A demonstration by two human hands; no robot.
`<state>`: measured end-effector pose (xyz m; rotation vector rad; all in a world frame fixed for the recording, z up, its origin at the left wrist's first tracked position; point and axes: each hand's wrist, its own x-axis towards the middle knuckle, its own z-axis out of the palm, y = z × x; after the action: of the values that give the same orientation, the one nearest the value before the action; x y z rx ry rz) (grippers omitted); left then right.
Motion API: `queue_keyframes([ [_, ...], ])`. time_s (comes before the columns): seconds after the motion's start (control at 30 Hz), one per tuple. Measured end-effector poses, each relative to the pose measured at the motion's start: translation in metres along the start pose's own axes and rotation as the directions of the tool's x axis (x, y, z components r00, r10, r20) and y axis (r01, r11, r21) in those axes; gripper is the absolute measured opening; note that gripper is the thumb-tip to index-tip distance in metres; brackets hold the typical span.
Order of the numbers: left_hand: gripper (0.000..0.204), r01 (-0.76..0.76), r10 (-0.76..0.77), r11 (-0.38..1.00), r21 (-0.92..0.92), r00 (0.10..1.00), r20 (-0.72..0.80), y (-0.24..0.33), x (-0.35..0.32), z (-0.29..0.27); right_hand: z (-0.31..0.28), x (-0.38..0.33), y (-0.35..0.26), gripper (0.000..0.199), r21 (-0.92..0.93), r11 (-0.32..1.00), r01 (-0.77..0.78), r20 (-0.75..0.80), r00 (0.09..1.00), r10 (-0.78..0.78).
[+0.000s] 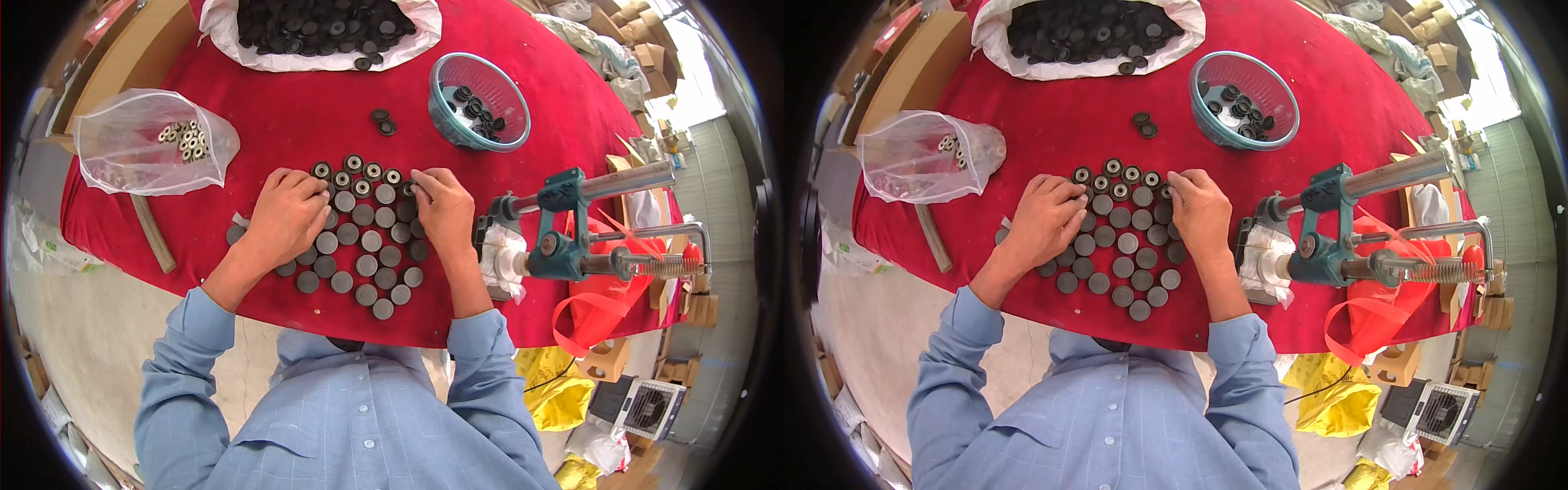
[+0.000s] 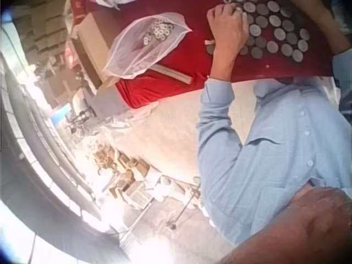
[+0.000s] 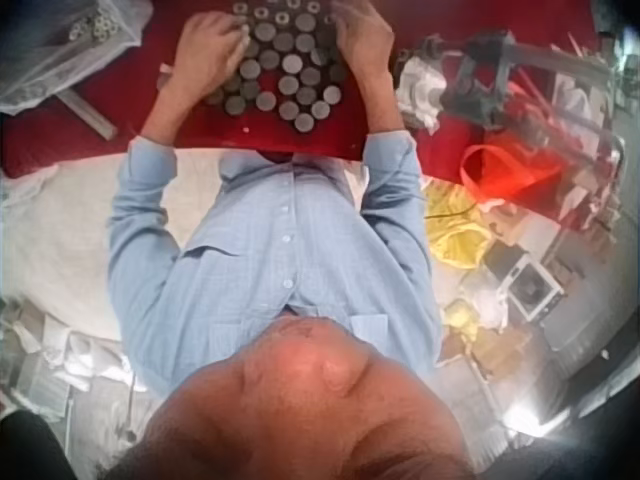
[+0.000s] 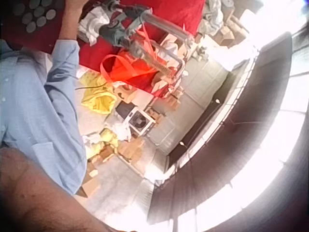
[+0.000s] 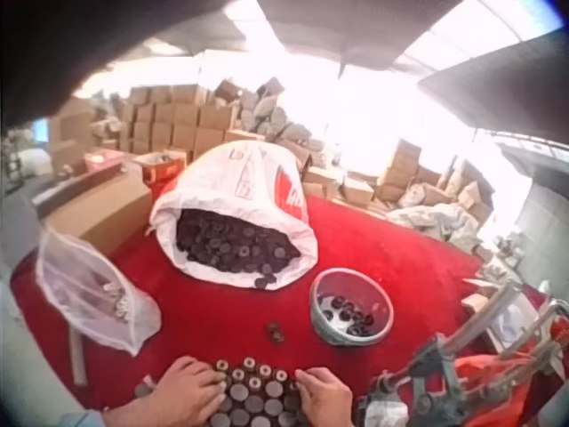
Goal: The person arranges small circular metal discs on a red tablecloth. They then use a manual press machine to compress each disc individually, placing the finished items into a red bag.
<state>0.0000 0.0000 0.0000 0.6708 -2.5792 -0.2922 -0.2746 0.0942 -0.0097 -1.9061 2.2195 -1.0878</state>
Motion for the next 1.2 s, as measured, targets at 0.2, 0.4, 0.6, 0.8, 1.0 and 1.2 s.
queue_keyframes([
  [0.2, 0.023, -0.016, 0.012, 0.997, 0.080, 0.999, 0.047, 0.007, 0.001, -0.010, 0.004, -0.008, -0.004, 0.023, -0.011, 0.996, 0.088, -0.090, 0.992, -0.088],
  [0.4, 0.029, -0.003, 0.000, 0.998, 0.057, 0.999, 0.050, 0.009, 0.040, -0.025, 0.006, -0.016, 0.002, 0.023, -0.071, 0.986, 0.148, -0.012, 0.989, -0.149],
  [0.6, 0.033, -0.017, 0.015, 0.999, 0.038, 0.999, 0.049, -0.009, 0.110, -0.002, -0.005, -0.028, -0.006, 0.045, -0.193, 0.960, 0.205, 0.117, 0.976, -0.185],
  [0.8, 0.041, -0.086, 0.083, 0.995, 0.045, 0.994, 0.076, -0.018, 0.148, 0.041, -0.001, -0.044, -0.005, 0.057, -0.277, 0.946, 0.170, 0.111, 0.983, -0.144],
  [1.0, 0.046, -0.115, 0.110, 0.993, 0.034, 0.985, 0.130, -0.034, 0.160, 0.066, 0.002, -0.047, -0.006, 0.056, -0.292, 0.948, 0.130, 0.107, 0.989, -0.103],
  [1.2, 0.037, -0.170, 0.148, 0.983, 0.064, 0.953, 0.263, -0.039, 0.172, 0.058, 0.001, -0.045, -0.005, 0.057, -0.267, 0.955, 0.126, 0.118, 0.988, -0.097],
])
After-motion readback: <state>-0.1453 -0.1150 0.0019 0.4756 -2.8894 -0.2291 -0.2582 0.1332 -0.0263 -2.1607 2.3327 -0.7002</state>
